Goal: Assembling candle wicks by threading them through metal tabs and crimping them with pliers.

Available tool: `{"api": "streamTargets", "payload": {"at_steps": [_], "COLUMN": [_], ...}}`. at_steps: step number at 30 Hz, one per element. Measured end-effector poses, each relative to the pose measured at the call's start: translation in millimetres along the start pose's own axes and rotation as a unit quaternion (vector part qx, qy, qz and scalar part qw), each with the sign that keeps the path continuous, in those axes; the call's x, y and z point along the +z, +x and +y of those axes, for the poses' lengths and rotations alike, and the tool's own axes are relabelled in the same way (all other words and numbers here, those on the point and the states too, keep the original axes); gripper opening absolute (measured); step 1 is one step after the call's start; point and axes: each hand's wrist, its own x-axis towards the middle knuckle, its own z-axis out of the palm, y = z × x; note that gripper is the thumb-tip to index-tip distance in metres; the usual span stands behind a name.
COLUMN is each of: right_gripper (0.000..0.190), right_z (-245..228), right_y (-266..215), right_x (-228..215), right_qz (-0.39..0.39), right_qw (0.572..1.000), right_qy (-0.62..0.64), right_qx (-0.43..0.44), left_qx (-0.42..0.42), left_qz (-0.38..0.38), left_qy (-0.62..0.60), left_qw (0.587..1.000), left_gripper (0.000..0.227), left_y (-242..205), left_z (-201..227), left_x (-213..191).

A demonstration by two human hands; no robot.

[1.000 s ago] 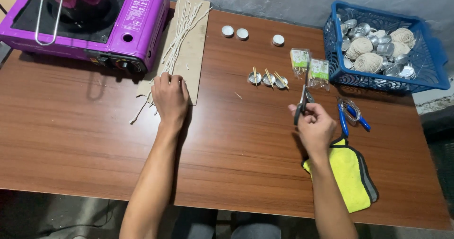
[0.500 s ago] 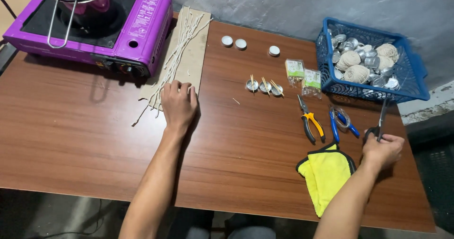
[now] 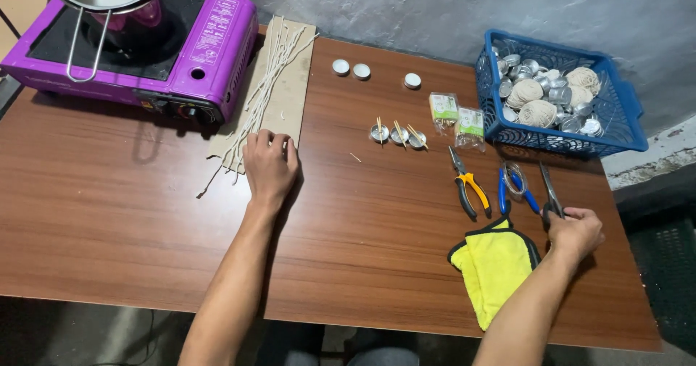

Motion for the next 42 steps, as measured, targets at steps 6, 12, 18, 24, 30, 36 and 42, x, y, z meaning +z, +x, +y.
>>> {"api": "streamTargets", "payload": {"at_steps": [6, 12, 18, 24, 30, 36, 42], "right_gripper": [0.022, 0.027, 0.037, 0.029, 0.007, 0.011, 0.023], "right_z": [29.0, 4.5, -6.1, -23.8, -80.9, -111.4, -136.5], "right_y": [19.2, 7.6, 2.4, -12.9, -62.4, -50.4, -32.3], "right_x": [13.9, -2.2, -9.6, -8.9, 15.9, 98.8, 147.5], "right_qz": [-0.016, -0.068, -0.078, 0.072, 0.111, -0.047, -0.14], "right_qw": [0.993, 0.994, 0.994, 0.988, 0.897, 0.847, 0.869], "right_qy": [-0.072, -0.082, -0.081, 0.02, 0.11, 0.018, -0.152], "right_qx": [-0.089, -0.005, 0.008, -0.133, -0.413, -0.529, -0.449], "left_qx": [-0.011, -0.01, -0.016, -0.016, -0.018, -0.066, -0.071], "left_qz": [-0.012, -0.003, -0.008, -0.002, -0.012, -0.084, -0.09], "left_qy": [0.001, -0.003, -0.006, -0.006, -0.006, -0.035, -0.049], "left_qw": [1.0, 1.0, 1.0, 1.0, 1.0, 0.994, 0.992], "left_gripper": [0.007, 0.005, 0.005, 0.005, 0.007, 0.012, 0.011], "left_y": [-1.4, -1.9, -1.3, -1.6, -2.9, 7.6, 8.0], "left_z": [-0.3, -0.8, -1.2, -1.6, -1.9, 11.0, 12.5], "left_x": [0.8, 1.2, 0.7, 0.9, 5.4, -14.6, -14.6]}}
